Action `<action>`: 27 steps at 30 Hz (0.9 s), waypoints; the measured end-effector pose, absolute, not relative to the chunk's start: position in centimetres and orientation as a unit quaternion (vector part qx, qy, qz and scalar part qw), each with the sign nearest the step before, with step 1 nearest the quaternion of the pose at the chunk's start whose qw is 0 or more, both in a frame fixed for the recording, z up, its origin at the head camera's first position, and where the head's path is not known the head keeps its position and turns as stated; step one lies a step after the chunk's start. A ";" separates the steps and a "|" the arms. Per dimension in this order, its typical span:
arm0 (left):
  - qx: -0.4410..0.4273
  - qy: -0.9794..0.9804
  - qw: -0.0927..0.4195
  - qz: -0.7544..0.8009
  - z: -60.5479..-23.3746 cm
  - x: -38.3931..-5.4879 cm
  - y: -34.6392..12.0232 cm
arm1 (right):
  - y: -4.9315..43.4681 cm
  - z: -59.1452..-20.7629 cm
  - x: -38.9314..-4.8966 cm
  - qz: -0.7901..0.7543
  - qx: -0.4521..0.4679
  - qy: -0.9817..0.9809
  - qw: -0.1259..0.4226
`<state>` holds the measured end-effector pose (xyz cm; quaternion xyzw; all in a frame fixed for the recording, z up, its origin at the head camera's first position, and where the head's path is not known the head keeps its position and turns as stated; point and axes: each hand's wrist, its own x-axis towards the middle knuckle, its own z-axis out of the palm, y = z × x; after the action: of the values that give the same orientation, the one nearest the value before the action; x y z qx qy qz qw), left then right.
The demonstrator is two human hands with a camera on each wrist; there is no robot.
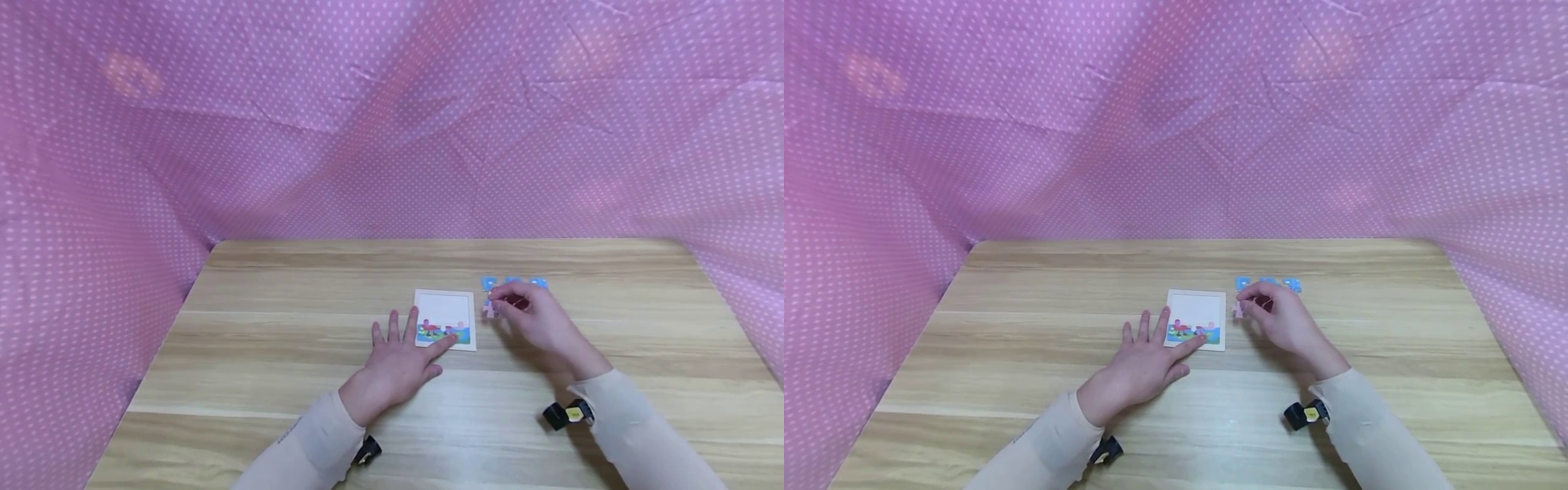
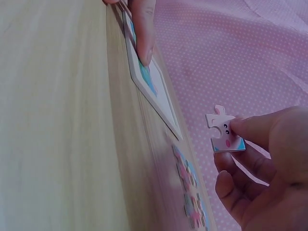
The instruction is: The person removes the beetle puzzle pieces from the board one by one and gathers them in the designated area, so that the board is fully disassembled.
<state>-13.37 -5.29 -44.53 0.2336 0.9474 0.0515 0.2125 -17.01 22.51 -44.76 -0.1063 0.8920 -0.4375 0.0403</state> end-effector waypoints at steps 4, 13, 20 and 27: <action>0.236 0.948 0.208 0.052 -44.6 -13.4 -5.4 | 23.2 -44.8 -16.9 -0.437 -0.108 0.893 0.029; 0.236 0.946 0.210 0.073 -44.6 -13.3 -5.5 | 24.8 -44.9 -16.6 -0.431 -0.087 0.898 0.033; 0.241 0.946 0.206 0.064 -44.6 -13.3 -5.5 | 25.6 -44.8 -16.3 -0.430 -0.076 0.899 0.032; 0.242 0.946 0.204 0.065 -44.6 -13.4 -5.5 | 26.3 -44.5 -16.4 -0.426 -0.071 0.901 0.027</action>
<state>-13.41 -5.52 -44.63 0.2421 0.9464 0.0655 0.2037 -16.37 26.29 -44.49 -0.0706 0.9015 -0.4262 0.0269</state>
